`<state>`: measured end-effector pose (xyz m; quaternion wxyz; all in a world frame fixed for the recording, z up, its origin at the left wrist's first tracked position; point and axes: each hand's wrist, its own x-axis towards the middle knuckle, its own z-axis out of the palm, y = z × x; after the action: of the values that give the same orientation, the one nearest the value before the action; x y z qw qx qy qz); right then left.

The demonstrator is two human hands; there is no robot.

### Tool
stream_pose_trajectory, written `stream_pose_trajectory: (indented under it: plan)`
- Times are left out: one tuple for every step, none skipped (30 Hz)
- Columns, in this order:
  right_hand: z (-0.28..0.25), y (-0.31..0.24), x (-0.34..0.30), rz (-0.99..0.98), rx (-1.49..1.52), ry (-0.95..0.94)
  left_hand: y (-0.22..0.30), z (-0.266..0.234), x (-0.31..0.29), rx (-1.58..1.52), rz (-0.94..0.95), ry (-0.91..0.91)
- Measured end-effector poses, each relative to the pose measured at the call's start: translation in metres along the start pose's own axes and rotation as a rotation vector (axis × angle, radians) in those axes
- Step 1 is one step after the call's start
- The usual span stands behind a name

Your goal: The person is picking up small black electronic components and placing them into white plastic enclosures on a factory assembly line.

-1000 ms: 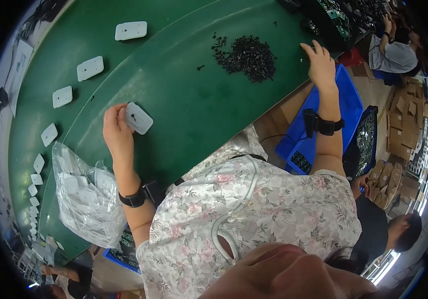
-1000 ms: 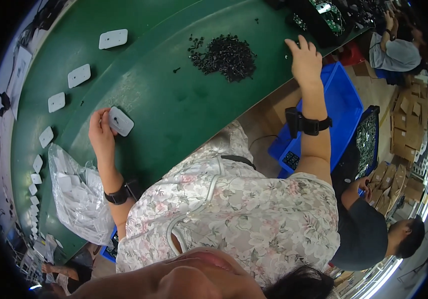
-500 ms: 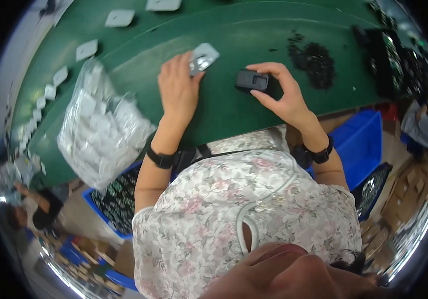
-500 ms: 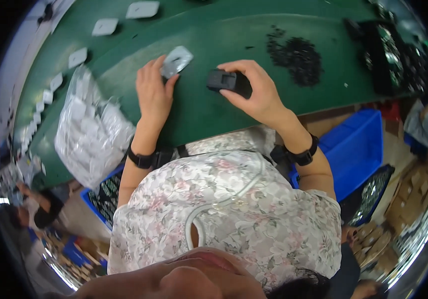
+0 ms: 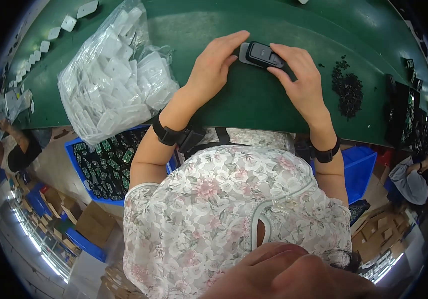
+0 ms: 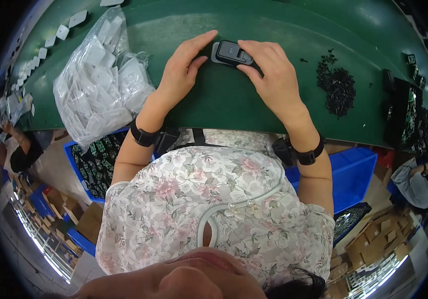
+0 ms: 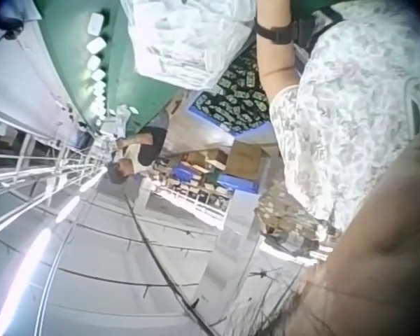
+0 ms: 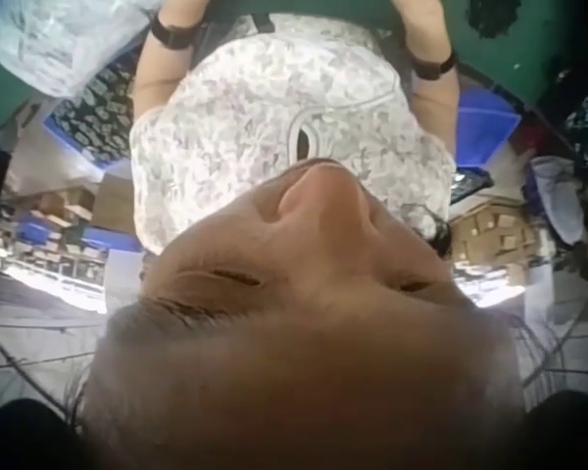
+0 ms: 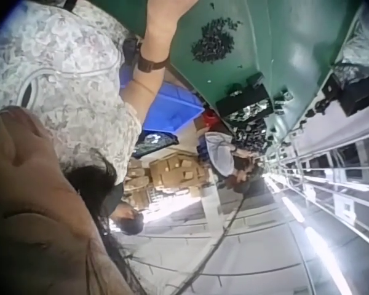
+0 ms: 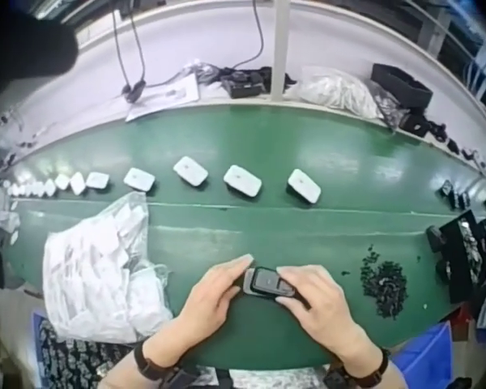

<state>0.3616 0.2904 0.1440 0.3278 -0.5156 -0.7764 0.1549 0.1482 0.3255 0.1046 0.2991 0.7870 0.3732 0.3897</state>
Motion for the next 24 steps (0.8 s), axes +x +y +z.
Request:
stream_pose_trajectory:
  plan:
    - [0.002,0.000,0.003,-0.006,0.003,-0.010,0.001,0.000,0.000,0.001,-0.009,0.008]
    - [0.004,0.000,0.004,-0.017,-0.015,-0.042,0.001,0.000,0.000,0.023,0.014,-0.023]
    - [0.006,0.000,0.006,-0.028,-0.033,-0.072,0.001,-0.001,0.000,0.046,0.037,-0.056]
    - [0.006,-0.001,0.007,-0.031,-0.031,-0.080,0.001,-0.002,0.000,0.045,0.030,-0.052]
    - [0.007,-0.002,0.008,-0.031,-0.040,-0.087,0.000,-0.002,-0.001,0.079,0.055,-0.067]
    - [0.007,-0.003,0.010,-0.034,-0.046,-0.095,0.000,-0.003,-0.001,0.115,0.077,-0.081]
    - [0.007,-0.004,0.011,-0.036,-0.042,-0.104,0.001,-0.003,-0.002,0.115,0.069,-0.077]
    - [0.006,-0.005,0.011,-0.032,-0.046,-0.109,0.001,-0.004,-0.003,0.147,0.083,-0.079]
    - [0.005,-0.007,0.011,-0.024,-0.052,-0.112,0.002,-0.003,-0.004,0.178,0.100,-0.084]
    - [0.005,-0.009,0.011,-0.022,-0.049,-0.119,0.003,-0.002,-0.005,0.175,0.093,-0.085]
    - [0.004,-0.012,0.011,-0.002,-0.073,-0.131,0.005,-0.001,-0.006,0.213,0.094,-0.091]
    - [0.003,-0.014,0.011,0.018,-0.097,-0.144,0.006,-0.001,-0.007,0.250,0.095,-0.099]
    - [0.003,-0.015,0.011,0.023,-0.095,-0.150,0.008,-0.001,-0.007,0.246,0.089,-0.103]
    - [0.002,-0.016,0.011,0.025,-0.103,-0.151,0.010,-0.001,-0.006,0.268,0.096,-0.103]
    - [0.002,-0.016,0.011,0.026,-0.110,-0.155,0.011,-0.001,-0.006,0.290,0.103,-0.103]
    - [0.000,-0.016,0.012,0.030,-0.107,-0.161,0.011,-0.002,-0.005,0.287,0.096,-0.106]
    - [-0.003,-0.017,0.015,0.031,-0.127,-0.176,0.012,-0.002,-0.004,0.312,0.102,-0.116]
    - [-0.004,-0.017,0.015,0.033,-0.145,-0.192,0.013,-0.002,-0.005,0.337,0.105,-0.128]
    - [-0.005,-0.018,0.016,0.038,-0.141,-0.198,0.014,-0.002,-0.005,0.334,0.098,-0.133]
    - [-0.005,-0.020,0.018,0.043,-0.168,-0.221,0.014,-0.003,-0.005,0.351,0.105,-0.132]
    - [-0.005,-0.020,0.018,0.052,-0.202,-0.239,0.015,-0.002,-0.004,0.363,0.121,-0.132]
    - [-0.004,-0.018,0.014,0.059,-0.206,-0.238,0.016,-0.001,-0.004,0.358,0.124,-0.135]
    - [0.000,-0.014,0.009,0.029,-0.175,-0.173,0.017,0.001,-0.005,0.389,0.132,-0.116]
    - [0.001,-0.010,0.007,-0.005,-0.145,-0.109,0.018,0.003,-0.005,0.423,0.138,-0.093]
